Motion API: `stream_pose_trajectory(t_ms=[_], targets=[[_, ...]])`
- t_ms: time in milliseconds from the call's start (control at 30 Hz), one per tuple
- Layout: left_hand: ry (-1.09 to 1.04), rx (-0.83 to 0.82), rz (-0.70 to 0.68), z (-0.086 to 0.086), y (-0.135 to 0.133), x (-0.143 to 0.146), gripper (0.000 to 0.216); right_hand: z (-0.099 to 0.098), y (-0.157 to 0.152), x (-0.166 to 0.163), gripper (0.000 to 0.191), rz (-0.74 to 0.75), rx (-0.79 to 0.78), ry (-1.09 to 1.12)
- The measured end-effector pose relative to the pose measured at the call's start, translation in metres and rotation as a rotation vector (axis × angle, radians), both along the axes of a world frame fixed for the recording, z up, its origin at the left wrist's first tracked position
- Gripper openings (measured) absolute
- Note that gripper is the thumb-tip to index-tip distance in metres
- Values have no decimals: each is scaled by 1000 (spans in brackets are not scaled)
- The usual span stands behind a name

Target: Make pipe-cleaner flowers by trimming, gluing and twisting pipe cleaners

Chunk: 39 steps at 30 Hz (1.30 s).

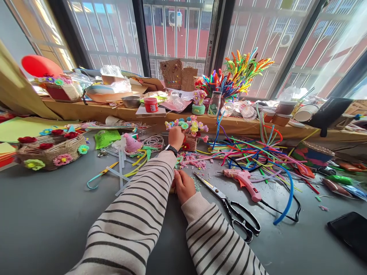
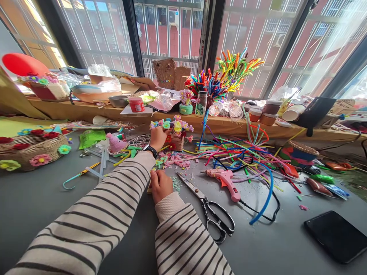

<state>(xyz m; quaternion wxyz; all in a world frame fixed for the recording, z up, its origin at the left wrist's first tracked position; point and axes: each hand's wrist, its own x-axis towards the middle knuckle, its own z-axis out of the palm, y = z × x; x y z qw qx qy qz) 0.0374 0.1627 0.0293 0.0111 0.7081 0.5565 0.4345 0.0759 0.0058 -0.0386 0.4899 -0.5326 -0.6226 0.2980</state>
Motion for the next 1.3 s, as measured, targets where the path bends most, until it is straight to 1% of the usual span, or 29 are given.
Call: stream_pose_trajectory(t_ms=[233,367,467,533,600,700,767,833,900,933,1000,1067,1133,1200,1300], targets=[[41,4,-54,1,-3,8,15,-1,0,1,32,-36,58,-46],[40,11,-79,0,-6,11,17,-3,2,1,41,-49,55,0],[23,20,-88,-1,-9,8,18,0,1,1,40,28,71,44],[1,24,-75,-2,-12,4,18,3,-1,0,35,76,100,12],[-25,34,-61,-2,-16,-2,19,5,-2,0,34,73,135,-63],[-64,65,-71,-4,-27,-15,24,5,-3,1,35,18,186,-162],[-89,77,-63,-7,-37,-25,24,3,-1,3,35,-55,201,-157],[-118,89,-75,-11,-49,-33,26,2,1,6,35,-169,191,-94],[-195,113,-119,-15,-65,-38,26,1,2,10,34,-259,156,-15],[-207,114,-142,-18,-73,-39,26,0,3,11,33,-289,145,15],[-235,123,-144,-22,-88,-38,27,-1,2,12,31,-321,143,68],[-242,128,-108,-25,-100,-36,29,-1,0,12,30,-331,161,117],[-171,137,-66,-27,-107,-34,30,0,-2,13,29,-335,179,156],[-63,161,-6,-29,-109,-35,30,3,-4,14,29,-329,187,160],[61,177,129,-31,-106,-39,25,11,-6,20,27,-299,185,133]])
